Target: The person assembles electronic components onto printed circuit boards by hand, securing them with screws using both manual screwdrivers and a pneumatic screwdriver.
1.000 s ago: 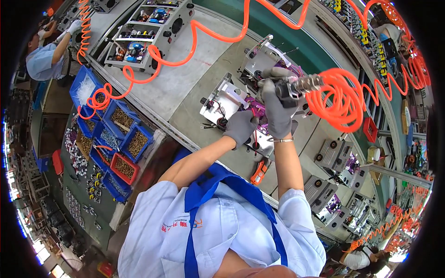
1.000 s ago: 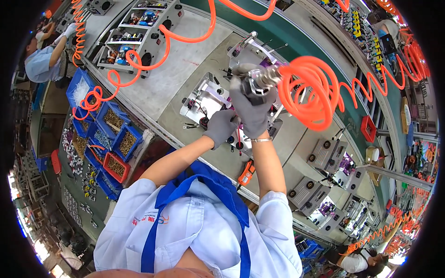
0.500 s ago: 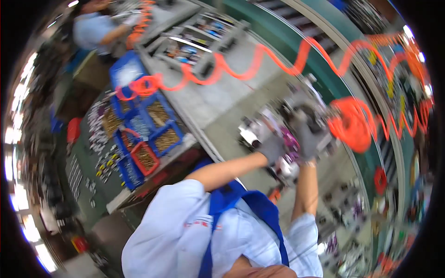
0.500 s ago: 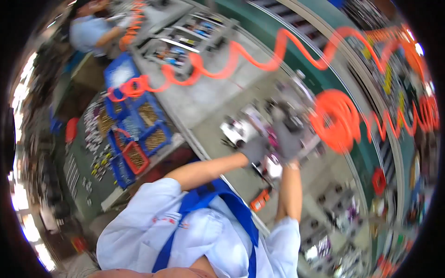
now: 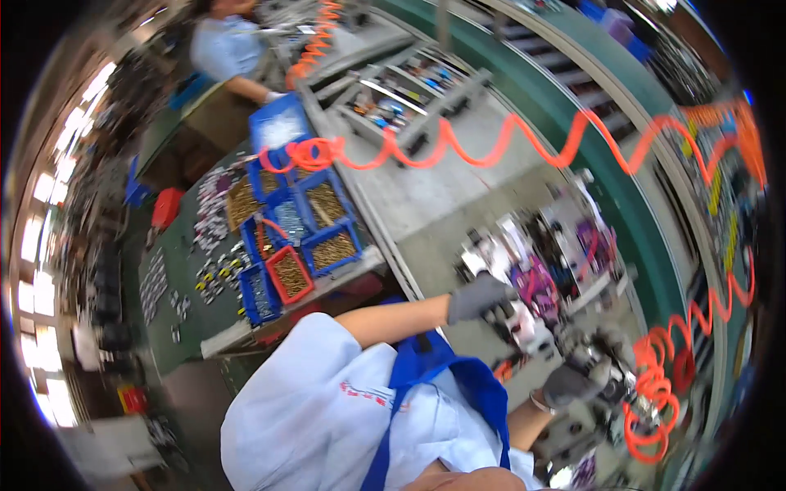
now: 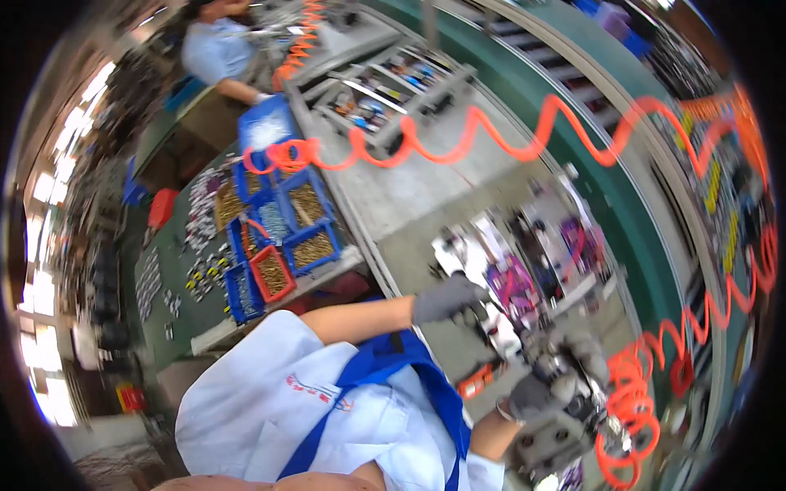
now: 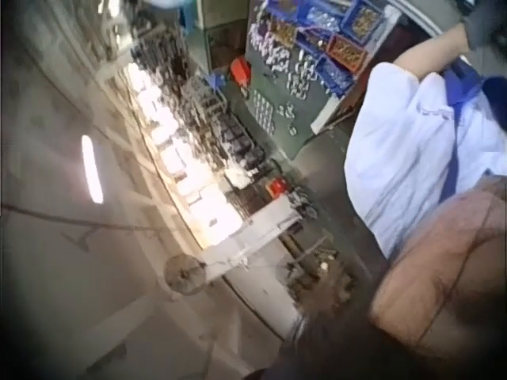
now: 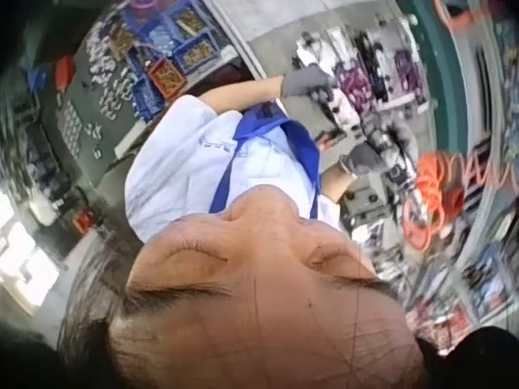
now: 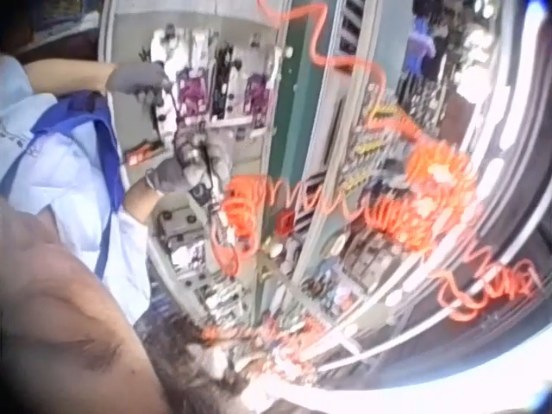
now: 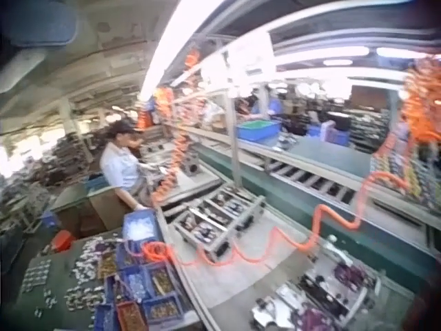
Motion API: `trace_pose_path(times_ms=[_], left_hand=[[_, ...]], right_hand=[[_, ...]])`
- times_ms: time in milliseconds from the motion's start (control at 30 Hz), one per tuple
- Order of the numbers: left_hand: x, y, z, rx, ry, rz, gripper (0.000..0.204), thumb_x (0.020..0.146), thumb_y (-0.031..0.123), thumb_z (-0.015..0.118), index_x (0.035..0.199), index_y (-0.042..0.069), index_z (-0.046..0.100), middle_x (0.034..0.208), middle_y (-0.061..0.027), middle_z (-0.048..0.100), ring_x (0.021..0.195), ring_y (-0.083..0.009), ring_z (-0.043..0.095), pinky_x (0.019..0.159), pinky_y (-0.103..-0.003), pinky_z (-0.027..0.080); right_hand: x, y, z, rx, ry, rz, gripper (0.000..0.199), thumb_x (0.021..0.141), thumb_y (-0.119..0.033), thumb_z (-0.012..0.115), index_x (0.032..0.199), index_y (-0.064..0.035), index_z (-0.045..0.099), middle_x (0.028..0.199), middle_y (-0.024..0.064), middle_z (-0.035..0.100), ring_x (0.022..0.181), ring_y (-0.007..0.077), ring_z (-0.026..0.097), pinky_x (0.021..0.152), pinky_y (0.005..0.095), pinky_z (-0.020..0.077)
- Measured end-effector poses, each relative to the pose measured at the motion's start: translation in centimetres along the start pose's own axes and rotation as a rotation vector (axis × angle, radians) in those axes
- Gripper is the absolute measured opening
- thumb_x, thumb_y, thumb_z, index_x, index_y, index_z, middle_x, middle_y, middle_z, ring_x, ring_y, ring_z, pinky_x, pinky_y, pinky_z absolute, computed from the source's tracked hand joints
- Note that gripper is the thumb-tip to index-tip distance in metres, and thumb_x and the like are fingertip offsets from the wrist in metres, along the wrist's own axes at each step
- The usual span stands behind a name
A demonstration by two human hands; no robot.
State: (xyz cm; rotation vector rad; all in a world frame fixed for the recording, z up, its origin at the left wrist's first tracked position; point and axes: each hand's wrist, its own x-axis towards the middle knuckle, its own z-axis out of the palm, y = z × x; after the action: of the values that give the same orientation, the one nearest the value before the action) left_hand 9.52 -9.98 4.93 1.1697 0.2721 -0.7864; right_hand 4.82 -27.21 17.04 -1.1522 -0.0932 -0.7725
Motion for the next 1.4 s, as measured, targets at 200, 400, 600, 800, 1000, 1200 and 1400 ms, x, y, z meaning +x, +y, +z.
trace_pose_path(times_ms=[200, 400, 600, 800, 1000, 1200, 1400], left_hand=[[1.0, -3.3, -1.7, -0.251, -0.244, -0.049, 0.046, 0.09, 0.042, 0.056, 0.114, 0.003, 0.058, 0.088, -0.0018, 0.061, 0.068, -0.0064, 0.053, 0.057, -0.02, 0.044], [-0.8, -1.5, 0.1, -0.228, -0.174, -0.039, 0.035, 0.093, 0.025, 0.056, 0.117, -0.002, 0.054, 0.101, -0.0044, 0.061, 0.084, -0.007, 0.059, 0.062, -0.015, 0.048], [-1.0, -1.8, 0.2, -0.354, -0.349, -0.078, 0.034, 0.093, 0.031, 0.055, 0.109, 0.001, 0.057, 0.083, 0.0019, 0.053, 0.07, -0.0054, 0.053, 0.057, -0.015, 0.047], [-2.0, -1.4, 0.8, -0.295, -0.244, -0.021, 0.033, 0.093, 0.034, 0.056, 0.104, 0.003, 0.058, 0.078, 0.0032, 0.05, 0.065, -0.0035, 0.047, 0.05, -0.014, 0.039], [-1.9, -1.4, 0.3, -0.406, -0.326, -0.145, 0.03, 0.093, 0.03, 0.057, 0.105, 0.002, 0.059, 0.082, 0.0008, 0.054, 0.069, -0.0047, 0.051, 0.053, -0.014, 0.042], [-0.8, -1.7, -0.1, -0.227, -0.291, -0.082, 0.035, 0.091, 0.034, 0.06, 0.104, 0.002, 0.061, 0.08, -0.0018, 0.058, 0.065, -0.0054, 0.052, 0.053, -0.014, 0.039], [-1.4, -0.3, 2.1, 0.301, -0.031, 0.121, 0.054, 0.087, 0.056, 0.055, 0.095, 0.004, 0.064, 0.078, -0.0043, 0.064, 0.064, -0.014, 0.06, 0.054, -0.026, 0.045]], right_hand=[[-0.6, -0.8, -0.9, 0.103, 0.032, -0.054, 0.038, 0.074, -0.028, 0.069, 0.102, -0.0079, 0.053, 0.084, 0.0083, 0.05, 0.08, 0.0226, 0.052, 0.063, 0.0318, 0.048], [-1.1, -1.2, -2.0, 0.067, 0.08, -0.066, 0.037, 0.073, -0.029, 0.057, 0.104, -0.0086, 0.053, 0.087, 0.0087, 0.05, 0.079, 0.0222, 0.051, 0.06, 0.0318, 0.0465], [-1.5, -1.2, -2.0, 0.092, 0.097, -0.065, 0.037, 0.073, -0.028, 0.055, 0.105, -0.0088, 0.054, 0.088, 0.0083, 0.051, 0.079, 0.0213, 0.051, 0.059, 0.0317, 0.0458], [-1.1, -0.7, -2.5, 0.15, 0.136, 0.013, 0.034, 0.073, -0.025, 0.063, 0.102, -0.0091, 0.054, 0.089, 0.0095, 0.054, 0.078, 0.0217, 0.054, 0.062, 0.0309, 0.0486], [-1.0, -0.6, -3.4, 0.201, 0.251, 0.054, 0.035, 0.072, -0.023, 0.058, 0.104, -0.0082, 0.055, 0.091, 0.01, 0.055, 0.081, 0.0219, 0.055, 0.063, 0.0317, 0.0483], [-0.8, -0.7, -4.3, 0.18, 0.253, 0.043, 0.037, 0.074, -0.027, 0.057, 0.105, -0.0071, 0.054, 0.092, 0.0081, 0.053, 0.082, 0.0199, 0.051, 0.063, 0.0299, 0.047], [-1.0, -0.9, -5.7, 0.244, 0.353, 0.039, 0.036, 0.071, -0.021, 0.059, 0.103, -0.0065, 0.055, 0.091, 0.0093, 0.055, 0.081, 0.0217, 0.055, 0.062, 0.0322, 0.0487]])
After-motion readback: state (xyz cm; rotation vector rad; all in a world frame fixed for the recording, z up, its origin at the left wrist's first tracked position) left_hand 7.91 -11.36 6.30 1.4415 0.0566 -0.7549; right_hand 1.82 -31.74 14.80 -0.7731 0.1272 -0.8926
